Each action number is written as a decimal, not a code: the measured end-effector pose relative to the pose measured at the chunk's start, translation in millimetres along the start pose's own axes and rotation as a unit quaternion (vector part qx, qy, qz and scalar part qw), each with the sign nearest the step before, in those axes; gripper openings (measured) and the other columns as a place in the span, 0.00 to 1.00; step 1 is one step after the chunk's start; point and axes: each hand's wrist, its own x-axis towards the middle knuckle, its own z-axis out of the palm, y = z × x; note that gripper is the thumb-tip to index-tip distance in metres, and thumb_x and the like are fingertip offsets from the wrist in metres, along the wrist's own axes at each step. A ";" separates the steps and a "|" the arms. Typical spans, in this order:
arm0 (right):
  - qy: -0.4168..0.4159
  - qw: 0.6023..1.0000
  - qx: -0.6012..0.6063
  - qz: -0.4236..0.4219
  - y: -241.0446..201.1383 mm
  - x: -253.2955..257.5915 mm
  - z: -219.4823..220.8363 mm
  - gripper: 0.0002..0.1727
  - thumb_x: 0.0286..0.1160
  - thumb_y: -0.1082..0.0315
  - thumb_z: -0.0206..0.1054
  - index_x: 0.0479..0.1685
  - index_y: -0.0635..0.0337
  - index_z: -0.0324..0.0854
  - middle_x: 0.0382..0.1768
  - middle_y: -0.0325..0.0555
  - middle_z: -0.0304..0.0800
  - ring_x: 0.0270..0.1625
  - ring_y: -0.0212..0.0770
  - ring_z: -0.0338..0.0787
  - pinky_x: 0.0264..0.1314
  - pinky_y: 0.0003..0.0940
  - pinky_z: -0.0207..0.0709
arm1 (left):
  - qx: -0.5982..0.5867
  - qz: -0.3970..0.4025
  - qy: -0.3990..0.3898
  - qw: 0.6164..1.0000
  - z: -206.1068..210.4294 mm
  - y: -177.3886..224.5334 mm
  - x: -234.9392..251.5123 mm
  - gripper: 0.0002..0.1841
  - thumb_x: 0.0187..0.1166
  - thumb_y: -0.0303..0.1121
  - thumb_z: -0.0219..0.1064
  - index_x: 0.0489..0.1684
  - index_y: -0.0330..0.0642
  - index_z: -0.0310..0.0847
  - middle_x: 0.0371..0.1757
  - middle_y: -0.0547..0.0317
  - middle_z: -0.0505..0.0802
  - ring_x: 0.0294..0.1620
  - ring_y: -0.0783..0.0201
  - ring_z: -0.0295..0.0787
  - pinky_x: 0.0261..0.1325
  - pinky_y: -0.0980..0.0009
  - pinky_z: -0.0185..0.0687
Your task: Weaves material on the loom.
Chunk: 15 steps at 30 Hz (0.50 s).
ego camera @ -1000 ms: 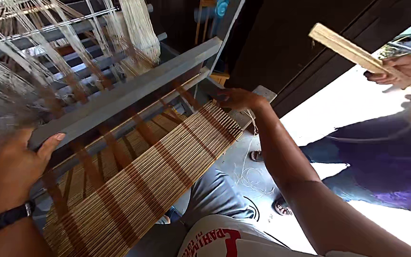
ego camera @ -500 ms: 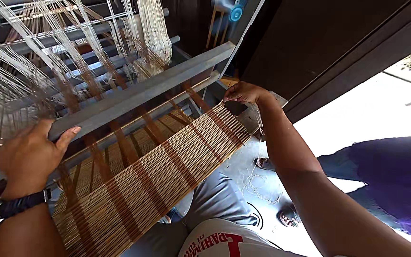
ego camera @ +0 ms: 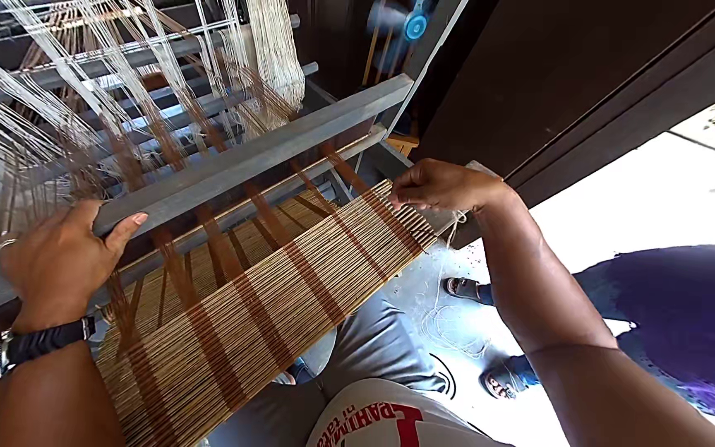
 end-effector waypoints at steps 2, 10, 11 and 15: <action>-0.024 0.995 0.097 -0.022 -7.2 -12.3 14.9 0.11 0.85 0.69 0.65 0.36 0.63 0.89 0.16 0.38 0.80 0.13 0.26 0.71 0.15 0.20 0.64 | 0.008 0.004 0.028 1.000 5.2 -4.4 -1.6 0.44 0.79 0.76 0.50 0.67 0.41 0.80 0.62 0.31 0.87 0.67 0.25 0.82 0.58 0.24 0.73; -0.050 0.880 0.469 -0.055 -46.9 -16.0 79.3 0.11 0.90 0.71 0.52 0.51 0.64 0.81 0.28 0.46 0.92 0.23 0.34 0.90 0.28 0.27 0.88 | -0.383 0.087 0.034 0.919 -20.5 139.7 -78.3 0.21 0.89 0.44 0.60 0.69 0.38 0.82 0.68 0.49 0.89 0.68 0.59 0.87 0.70 0.56 0.84; -0.032 0.866 0.497 -0.047 -54.9 -12.7 85.8 0.12 0.91 0.71 0.51 0.51 0.64 0.80 0.29 0.47 0.92 0.24 0.35 0.91 0.29 0.28 0.89 | -0.466 0.098 -0.012 0.879 -15.3 162.8 -89.9 0.21 0.89 0.43 0.60 0.70 0.38 0.81 0.65 0.52 0.91 0.62 0.63 0.91 0.65 0.60 0.89; 0.028 0.805 0.593 -0.025 -77.7 3.2 110.1 0.09 0.93 0.72 0.51 0.51 0.63 0.76 0.35 0.51 0.92 0.27 0.38 0.93 0.34 0.30 0.90 | -0.700 0.091 -0.164 0.689 8.5 237.8 -115.9 0.22 0.90 0.37 0.57 0.75 0.29 0.73 0.66 0.45 0.91 0.68 0.53 0.90 0.74 0.54 0.87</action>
